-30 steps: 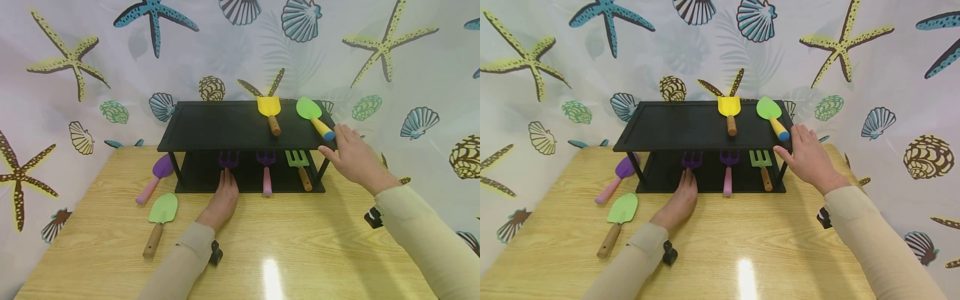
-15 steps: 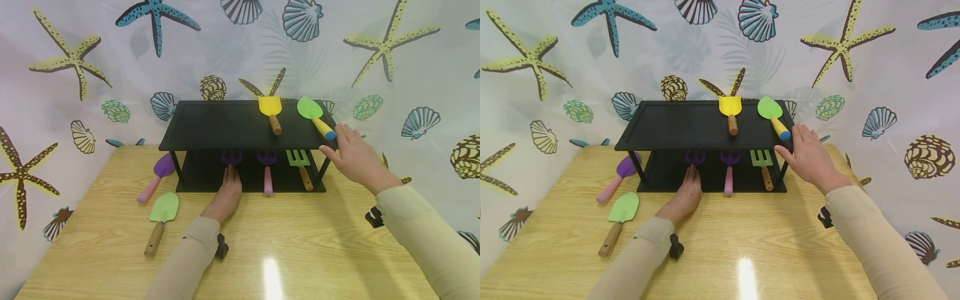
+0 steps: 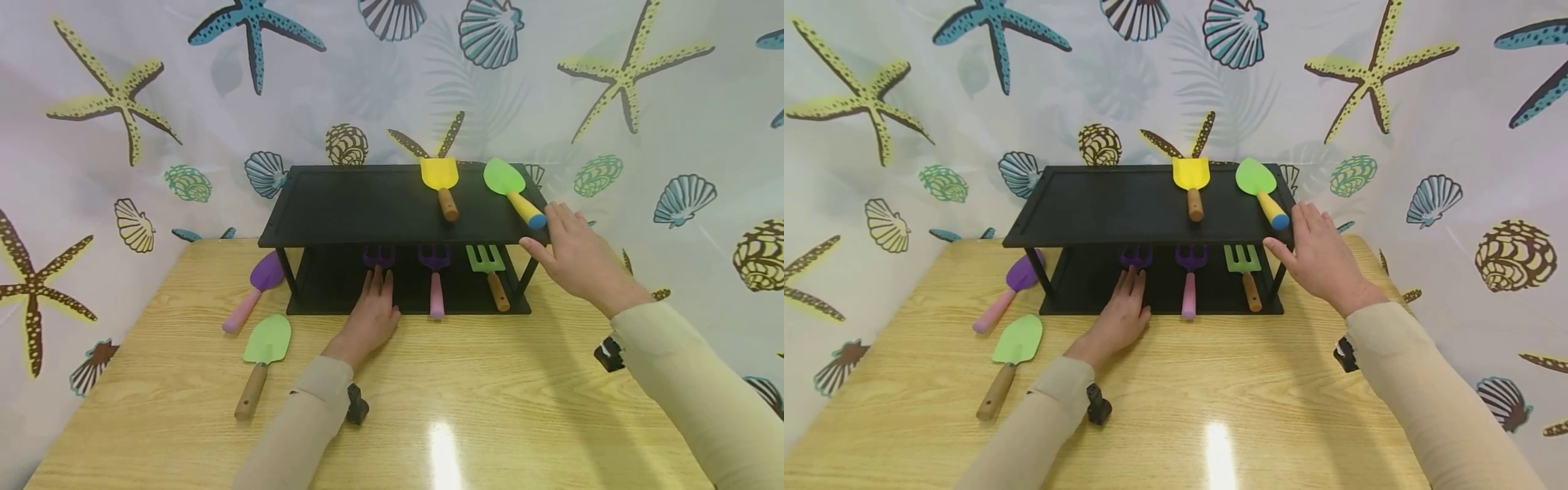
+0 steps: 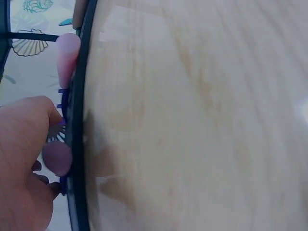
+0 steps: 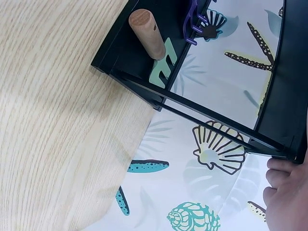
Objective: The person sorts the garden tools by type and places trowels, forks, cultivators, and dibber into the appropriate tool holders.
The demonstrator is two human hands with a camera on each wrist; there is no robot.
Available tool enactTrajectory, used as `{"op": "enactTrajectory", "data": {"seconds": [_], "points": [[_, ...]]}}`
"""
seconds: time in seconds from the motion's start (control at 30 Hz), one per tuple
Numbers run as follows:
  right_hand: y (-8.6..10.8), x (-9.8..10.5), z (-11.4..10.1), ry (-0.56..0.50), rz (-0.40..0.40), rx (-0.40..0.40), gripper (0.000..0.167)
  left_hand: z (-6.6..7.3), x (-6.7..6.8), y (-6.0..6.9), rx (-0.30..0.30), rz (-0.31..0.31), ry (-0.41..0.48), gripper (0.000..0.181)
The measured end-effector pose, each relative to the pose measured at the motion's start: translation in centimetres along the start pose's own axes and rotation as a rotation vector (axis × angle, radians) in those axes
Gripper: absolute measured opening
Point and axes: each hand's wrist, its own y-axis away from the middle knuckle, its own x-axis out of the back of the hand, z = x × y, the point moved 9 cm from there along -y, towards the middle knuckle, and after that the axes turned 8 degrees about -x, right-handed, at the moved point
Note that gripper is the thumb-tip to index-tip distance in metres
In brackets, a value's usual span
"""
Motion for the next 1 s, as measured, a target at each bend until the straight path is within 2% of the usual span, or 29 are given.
{"op": "enactTrajectory", "data": {"seconds": [0.17,0.33,0.57,0.77,0.9,1.0], "points": [[0.0,0.0,0.2,-0.001,-0.005,0.001,0.095,0.2,1.0,0.4,0.007,-0.025,0.000,0.067],[0.0,0.0,0.3,-0.009,0.002,0.005,0.094,0.4,1.9,1.0,-0.020,-0.032,-0.031,0.068],[0.1,0.2,0.1,-0.013,0.006,0.010,0.094,0.6,3.5,2.1,-0.054,0.010,-0.043,0.069],[0.0,0.2,0.1,-0.020,0.012,0.015,0.094,0.4,5.8,3.1,-0.076,0.086,-0.011,0.067],[-0.1,0.2,0.1,-0.012,0.015,0.019,0.093,-0.1,6.6,4.0,-0.052,0.079,0.030,0.075],[-0.1,0.1,0.0,0.003,0.007,0.018,0.094,-0.8,7.0,5.0,-0.010,0.064,0.067,0.081]]}}
